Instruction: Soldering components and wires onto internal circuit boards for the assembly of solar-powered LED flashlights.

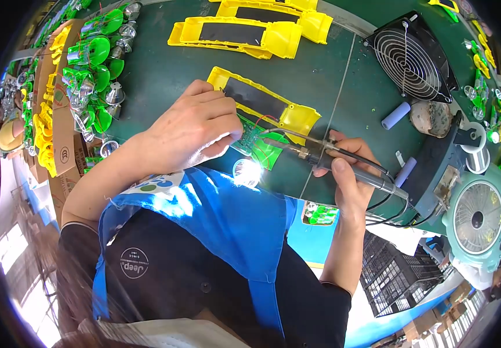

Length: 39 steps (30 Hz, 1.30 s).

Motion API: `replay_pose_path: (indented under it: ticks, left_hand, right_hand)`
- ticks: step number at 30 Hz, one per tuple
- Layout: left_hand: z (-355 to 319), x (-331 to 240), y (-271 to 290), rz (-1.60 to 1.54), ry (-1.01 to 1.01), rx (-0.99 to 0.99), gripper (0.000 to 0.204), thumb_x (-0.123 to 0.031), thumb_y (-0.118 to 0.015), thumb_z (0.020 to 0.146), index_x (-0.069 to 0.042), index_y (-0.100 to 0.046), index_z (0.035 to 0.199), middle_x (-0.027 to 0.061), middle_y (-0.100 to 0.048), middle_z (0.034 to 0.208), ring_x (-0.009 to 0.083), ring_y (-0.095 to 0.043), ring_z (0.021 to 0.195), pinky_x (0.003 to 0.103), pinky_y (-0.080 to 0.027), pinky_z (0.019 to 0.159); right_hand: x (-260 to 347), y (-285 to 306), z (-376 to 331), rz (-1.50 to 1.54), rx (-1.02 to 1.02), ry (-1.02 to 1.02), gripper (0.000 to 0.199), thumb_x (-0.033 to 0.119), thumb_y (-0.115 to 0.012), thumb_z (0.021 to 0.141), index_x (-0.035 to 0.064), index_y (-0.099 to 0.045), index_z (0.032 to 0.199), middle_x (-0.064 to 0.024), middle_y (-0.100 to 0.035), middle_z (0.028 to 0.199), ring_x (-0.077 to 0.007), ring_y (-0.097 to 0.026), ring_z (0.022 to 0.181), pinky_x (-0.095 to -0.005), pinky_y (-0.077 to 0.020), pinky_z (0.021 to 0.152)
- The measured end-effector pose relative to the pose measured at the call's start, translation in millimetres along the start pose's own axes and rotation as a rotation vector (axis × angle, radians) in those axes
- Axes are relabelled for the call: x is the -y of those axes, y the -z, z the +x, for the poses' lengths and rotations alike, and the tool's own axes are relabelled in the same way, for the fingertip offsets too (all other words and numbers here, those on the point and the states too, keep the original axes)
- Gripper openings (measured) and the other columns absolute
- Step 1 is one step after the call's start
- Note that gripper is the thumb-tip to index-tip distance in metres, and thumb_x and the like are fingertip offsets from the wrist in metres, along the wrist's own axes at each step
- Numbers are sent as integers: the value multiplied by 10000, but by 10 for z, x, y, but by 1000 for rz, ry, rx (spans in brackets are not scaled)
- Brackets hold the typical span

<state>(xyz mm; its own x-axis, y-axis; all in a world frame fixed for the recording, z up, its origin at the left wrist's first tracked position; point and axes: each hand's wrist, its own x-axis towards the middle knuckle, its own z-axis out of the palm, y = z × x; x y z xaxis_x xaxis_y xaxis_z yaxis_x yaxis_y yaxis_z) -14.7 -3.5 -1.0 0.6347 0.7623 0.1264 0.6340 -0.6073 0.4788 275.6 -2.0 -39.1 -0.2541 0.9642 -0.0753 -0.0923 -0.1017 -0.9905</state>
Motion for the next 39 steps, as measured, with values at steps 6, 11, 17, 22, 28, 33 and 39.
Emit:
replay_pose_path:
  ticks: [6, 11, 17, 22, 28, 33, 39]
  left_hand:
    - [11, -11, 25, -86, -23, 4, 181, -16, -678, 697, -79, -557, 816, 60, -548, 792, 254, -565, 781, 380, -428, 797]
    - [278, 17, 151, -172, 191, -78, 80, -78, -660, 806, -82, -581, 808, 60, -548, 752, 265, -562, 693, 374, -428, 681]
    - [529, -24, -159, 196, 158, 126, 83, -162, -661, 785, -83, -637, 785, 58, -584, 776, 241, -598, 751, 372, -445, 687]
    - [554, -54, -196, 208, 189, 119, 89, -164, -666, 783, -86, -625, 795, 61, -594, 793, 248, -606, 768, 377, -446, 694]
    - [503, 59, 87, 222, 138, -60, 243, -152, -730, 749, -94, -570, 923, 50, -551, 933, 248, -567, 913, 386, -406, 796]
    - [397, 130, 225, 304, 6, -37, 404, -189, -786, 632, -86, -563, 954, 84, -525, 1004, 274, -515, 1019, 407, -392, 864]
    - [-372, 92, 261, 278, -3, 19, 466, -257, -789, 652, -90, -520, 994, 72, -553, 1006, 283, -549, 978, 400, -401, 903]
  right_hand:
    - [-103, 53, -79, 180, -191, 199, 395, 355, -574, 940, -5, -461, 1053, -179, -627, 767, -207, -597, 595, -463, -477, 919]
    - [-66, -202, -78, -111, -310, 418, 527, 478, -561, 934, 53, -337, 1151, -179, -630, 775, -274, -669, 687, -471, -515, 848]
    - [-301, -380, -13, -195, -159, 440, 462, 334, -620, 933, 41, -349, 1165, -209, -620, 1013, -301, -696, 822, -455, -506, 886]
    - [-344, -367, -9, -179, -147, 458, 461, 304, -629, 932, 39, -348, 1183, -183, -611, 1008, -287, -687, 816, -462, -505, 895]
    - [-180, -348, 57, -170, -297, 505, 473, 372, -592, 945, 45, -349, 1186, -163, -655, 848, -263, -668, 775, -447, -497, 881]
    - [174, -382, 513, -213, -114, 477, 396, -116, -602, 850, 57, -427, 1160, -159, -658, 1047, -223, -654, 995, -315, -507, 862]
    - [0, -493, 1115, -774, 8, 865, 454, -83, -708, 675, 107, -560, 1061, -101, -653, 972, -321, -636, 909, -397, -481, 860]
